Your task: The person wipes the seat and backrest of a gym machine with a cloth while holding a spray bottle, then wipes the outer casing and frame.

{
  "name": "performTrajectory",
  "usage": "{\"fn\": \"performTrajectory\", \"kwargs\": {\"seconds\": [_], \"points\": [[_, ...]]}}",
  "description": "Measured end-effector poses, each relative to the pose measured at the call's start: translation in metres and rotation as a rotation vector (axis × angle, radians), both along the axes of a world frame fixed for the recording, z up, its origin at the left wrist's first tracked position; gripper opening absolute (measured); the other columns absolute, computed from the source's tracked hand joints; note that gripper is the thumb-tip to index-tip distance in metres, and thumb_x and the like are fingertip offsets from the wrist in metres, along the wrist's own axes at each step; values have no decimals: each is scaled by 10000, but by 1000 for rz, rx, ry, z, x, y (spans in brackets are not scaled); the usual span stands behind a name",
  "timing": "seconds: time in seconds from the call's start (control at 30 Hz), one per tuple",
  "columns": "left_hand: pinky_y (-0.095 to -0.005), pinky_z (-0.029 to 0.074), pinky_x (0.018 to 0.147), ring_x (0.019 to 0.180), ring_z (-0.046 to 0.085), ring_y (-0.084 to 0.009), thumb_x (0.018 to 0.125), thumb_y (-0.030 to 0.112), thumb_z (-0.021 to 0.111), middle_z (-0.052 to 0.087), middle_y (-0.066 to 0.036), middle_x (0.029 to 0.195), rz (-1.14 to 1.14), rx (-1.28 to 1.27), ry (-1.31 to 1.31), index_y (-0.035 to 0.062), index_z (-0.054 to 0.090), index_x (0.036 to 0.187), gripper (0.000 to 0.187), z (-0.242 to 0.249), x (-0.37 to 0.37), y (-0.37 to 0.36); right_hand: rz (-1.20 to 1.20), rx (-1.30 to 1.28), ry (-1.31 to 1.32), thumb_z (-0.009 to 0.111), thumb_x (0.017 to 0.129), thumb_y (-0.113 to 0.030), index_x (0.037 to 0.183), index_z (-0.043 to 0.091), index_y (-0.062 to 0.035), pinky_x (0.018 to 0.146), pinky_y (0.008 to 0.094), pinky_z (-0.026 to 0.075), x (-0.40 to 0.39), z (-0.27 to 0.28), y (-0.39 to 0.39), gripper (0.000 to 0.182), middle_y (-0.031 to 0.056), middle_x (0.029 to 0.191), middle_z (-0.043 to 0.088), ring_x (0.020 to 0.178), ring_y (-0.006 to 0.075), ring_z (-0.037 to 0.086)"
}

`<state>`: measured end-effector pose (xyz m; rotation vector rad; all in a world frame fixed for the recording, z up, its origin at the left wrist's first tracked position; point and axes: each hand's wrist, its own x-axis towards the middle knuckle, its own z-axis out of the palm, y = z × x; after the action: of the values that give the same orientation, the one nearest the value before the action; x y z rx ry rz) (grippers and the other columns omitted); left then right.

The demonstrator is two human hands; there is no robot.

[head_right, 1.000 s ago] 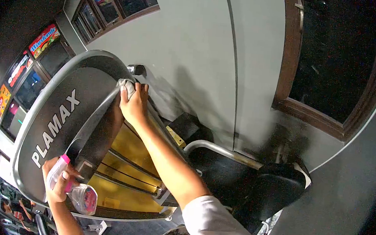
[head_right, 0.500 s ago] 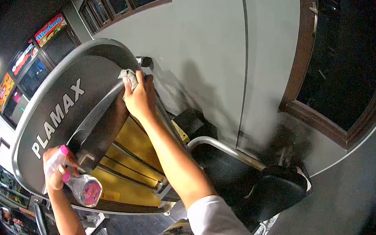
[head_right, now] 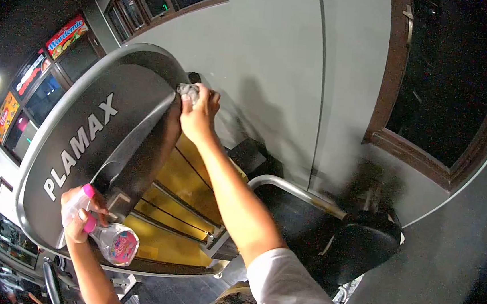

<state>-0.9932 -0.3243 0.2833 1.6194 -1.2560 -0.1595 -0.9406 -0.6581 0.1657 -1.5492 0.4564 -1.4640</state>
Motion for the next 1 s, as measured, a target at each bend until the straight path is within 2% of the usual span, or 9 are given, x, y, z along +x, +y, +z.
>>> {"fn": "performTrajectory", "kwargs": {"seconds": [0.1,0.17,0.27,0.33,0.5,0.7,0.83,0.93,1.0], "points": [[-290,495,400,453,606,-204,817,523,735,637,-163,674,-8,-54,-50,-48,612,785,585,-4,-1,-1,273,94,-190,547,1016,-233,1434,395,-51,1070,467,374,-23,-8,48,481,240,1343,510,1250,420,449],[-281,502,441,482,631,-192,801,540,747,663,-128,672,8,-35,-79,-17,640,749,570,0,-4,-4,76,-263,-50,697,892,-193,1327,559,-81,1084,490,372,-70,-21,102,470,205,1376,518,1249,407,477],[-282,502,495,513,649,-183,792,534,745,685,-97,663,61,-33,-90,18,667,720,527,1,-14,-11,301,-560,-106,800,618,-90,1117,705,-211,957,480,442,-114,-33,150,522,173,1158,536,1124,357,530],[-286,498,514,524,649,-188,792,516,741,683,-89,655,65,-24,-100,24,667,716,504,1,-13,-9,213,-558,-231,792,622,-72,1107,706,-217,951,482,445,-78,-38,134,513,183,1180,526,1109,380,530],[-322,477,542,539,625,-203,764,523,731,668,-72,626,96,7,-128,29,684,713,499,3,-13,-9,-3,-2,59,607,973,-263,1243,581,-24,1012,511,386,-19,17,19,362,245,1254,451,1183,402,456],[-338,473,570,595,634,-233,778,583,712,653,-59,643,88,64,-254,49,711,718,537,4,-9,-3,63,-365,-198,729,846,-238,1138,644,-88,1062,535,321,-72,-9,122,339,247,1332,408,1242,428,428],[-342,480,583,605,639,-243,779,584,710,667,-71,669,103,36,-206,48,710,719,540,5,-13,-4,208,-721,-268,802,757,-238,1063,655,-192,891,499,466,-86,-22,138,343,187,1210,473,1051,353,551],[-336,487,582,610,652,-238,780,552,723,679,-84,687,81,14,-150,37,698,730,518,3,-12,-2,-26,-631,-173,735,847,-219,1162,620,-119,971,510,429,-51,-3,78,351,189,1233,477,1148,380,490],[-331,493,581,613,660,-233,782,523,731,684,-91,691,61,2,-98,29,686,738,497,5,-12,-3,-18,-202,-38,608,987,-238,1175,602,-9,938,398,450,-29,18,34,296,169,1187,502,1061,284,525]]}}
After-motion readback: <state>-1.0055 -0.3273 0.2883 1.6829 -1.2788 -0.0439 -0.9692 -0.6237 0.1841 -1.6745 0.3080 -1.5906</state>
